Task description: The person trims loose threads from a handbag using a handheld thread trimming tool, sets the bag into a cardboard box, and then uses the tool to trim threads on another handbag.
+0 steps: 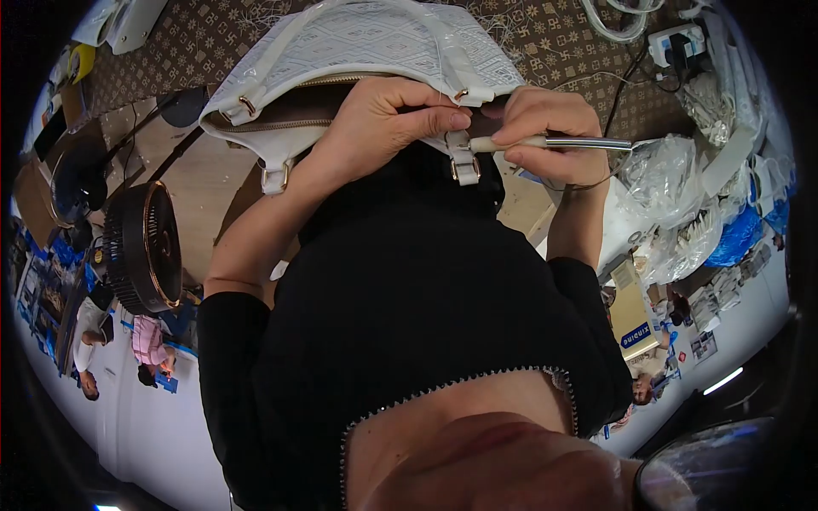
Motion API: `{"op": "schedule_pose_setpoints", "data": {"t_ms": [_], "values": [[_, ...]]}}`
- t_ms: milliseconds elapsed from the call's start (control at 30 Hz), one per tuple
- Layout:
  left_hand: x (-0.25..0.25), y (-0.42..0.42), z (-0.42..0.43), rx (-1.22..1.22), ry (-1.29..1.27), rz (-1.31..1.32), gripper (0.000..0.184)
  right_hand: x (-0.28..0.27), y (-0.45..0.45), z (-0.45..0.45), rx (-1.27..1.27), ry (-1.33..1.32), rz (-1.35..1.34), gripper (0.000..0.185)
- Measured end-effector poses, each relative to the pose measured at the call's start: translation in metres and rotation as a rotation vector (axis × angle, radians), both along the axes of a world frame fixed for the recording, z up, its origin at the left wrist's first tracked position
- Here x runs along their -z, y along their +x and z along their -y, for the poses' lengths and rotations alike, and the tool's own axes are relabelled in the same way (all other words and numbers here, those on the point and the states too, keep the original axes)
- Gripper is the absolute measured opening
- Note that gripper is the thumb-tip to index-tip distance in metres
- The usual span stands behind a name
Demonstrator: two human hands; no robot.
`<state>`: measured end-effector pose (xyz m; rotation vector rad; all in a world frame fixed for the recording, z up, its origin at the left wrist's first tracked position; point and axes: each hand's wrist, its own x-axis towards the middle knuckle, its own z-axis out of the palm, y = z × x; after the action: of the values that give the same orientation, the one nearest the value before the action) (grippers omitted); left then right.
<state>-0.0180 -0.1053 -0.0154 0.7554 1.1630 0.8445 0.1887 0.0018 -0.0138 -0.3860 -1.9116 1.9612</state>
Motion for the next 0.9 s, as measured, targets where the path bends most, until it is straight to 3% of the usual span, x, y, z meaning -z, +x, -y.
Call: {"op": "schedule_pose_setpoints", "data": {"t_ms": [900], "values": [[0.001, 0.000, 0.002, 0.012, -0.013, 0.053, 0.016, -0.007, -0.011, -0.016, -0.187, -0.022, 0.047, 0.021]]}}
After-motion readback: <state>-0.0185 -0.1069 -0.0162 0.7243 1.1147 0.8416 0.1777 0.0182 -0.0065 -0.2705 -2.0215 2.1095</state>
